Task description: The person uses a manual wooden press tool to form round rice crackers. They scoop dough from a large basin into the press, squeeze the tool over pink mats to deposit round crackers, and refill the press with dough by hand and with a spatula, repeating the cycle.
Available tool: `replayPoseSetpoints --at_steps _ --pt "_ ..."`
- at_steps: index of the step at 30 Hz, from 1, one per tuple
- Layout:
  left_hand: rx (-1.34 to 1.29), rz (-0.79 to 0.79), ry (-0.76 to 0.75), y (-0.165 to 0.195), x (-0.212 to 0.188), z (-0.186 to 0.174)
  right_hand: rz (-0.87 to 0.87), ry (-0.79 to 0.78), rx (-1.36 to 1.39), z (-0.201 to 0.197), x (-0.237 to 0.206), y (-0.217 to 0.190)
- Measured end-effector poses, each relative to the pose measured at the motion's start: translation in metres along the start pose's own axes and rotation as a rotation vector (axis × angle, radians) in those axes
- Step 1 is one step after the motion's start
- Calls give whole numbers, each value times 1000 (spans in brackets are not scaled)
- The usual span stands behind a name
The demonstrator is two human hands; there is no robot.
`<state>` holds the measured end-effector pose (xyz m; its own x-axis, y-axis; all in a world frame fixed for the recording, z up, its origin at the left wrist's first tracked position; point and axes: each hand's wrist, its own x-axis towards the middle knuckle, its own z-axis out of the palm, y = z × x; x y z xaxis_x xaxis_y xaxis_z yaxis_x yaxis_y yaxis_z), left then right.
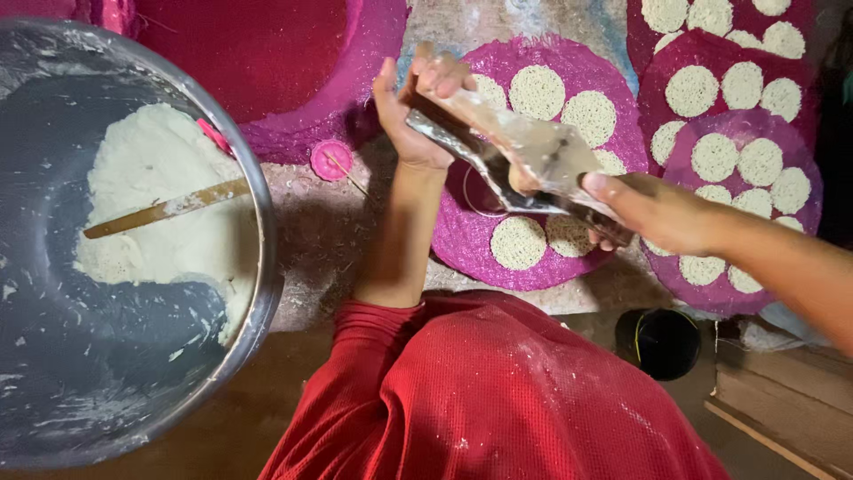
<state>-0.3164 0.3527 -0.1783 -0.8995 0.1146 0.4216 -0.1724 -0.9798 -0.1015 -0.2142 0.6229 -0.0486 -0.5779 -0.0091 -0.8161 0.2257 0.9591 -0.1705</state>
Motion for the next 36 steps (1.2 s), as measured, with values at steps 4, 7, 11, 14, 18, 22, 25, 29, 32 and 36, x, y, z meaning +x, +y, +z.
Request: replayPoseSetpoints --at_steps 4,7,11,14,18,22,25,29,32,36 --pt "-55 6 -60 15 -1 -11 -148 6 138 10 4 -25" --pt "-54 3 -45 11 -7 -20 -196 -19 245 10 2 -32" --pt "-69 31 18 -11 -8 -36 -20 8 235 0 -5 -30" --pt "-122 -8 57 -19 0 -42 -38 117 150 -4 -10 -32" --pt "-19 -20 9 -11 18 -39 -99 235 33 0 -9 -38" --pt "63 -78 -51 9 27 -30 -213 250 166 14 2 -42" --pt "121 -71 -18 24 23 -27 -252 218 270 24 11 -44" --pt "245 -7 92 25 10 -30 -183 138 263 26 10 -46" --pt "253 14 194 8 4 -34 -56 80 213 16 2 -46" --pt "156 14 298 -6 9 -30 -61 157 118 3 -6 -43"
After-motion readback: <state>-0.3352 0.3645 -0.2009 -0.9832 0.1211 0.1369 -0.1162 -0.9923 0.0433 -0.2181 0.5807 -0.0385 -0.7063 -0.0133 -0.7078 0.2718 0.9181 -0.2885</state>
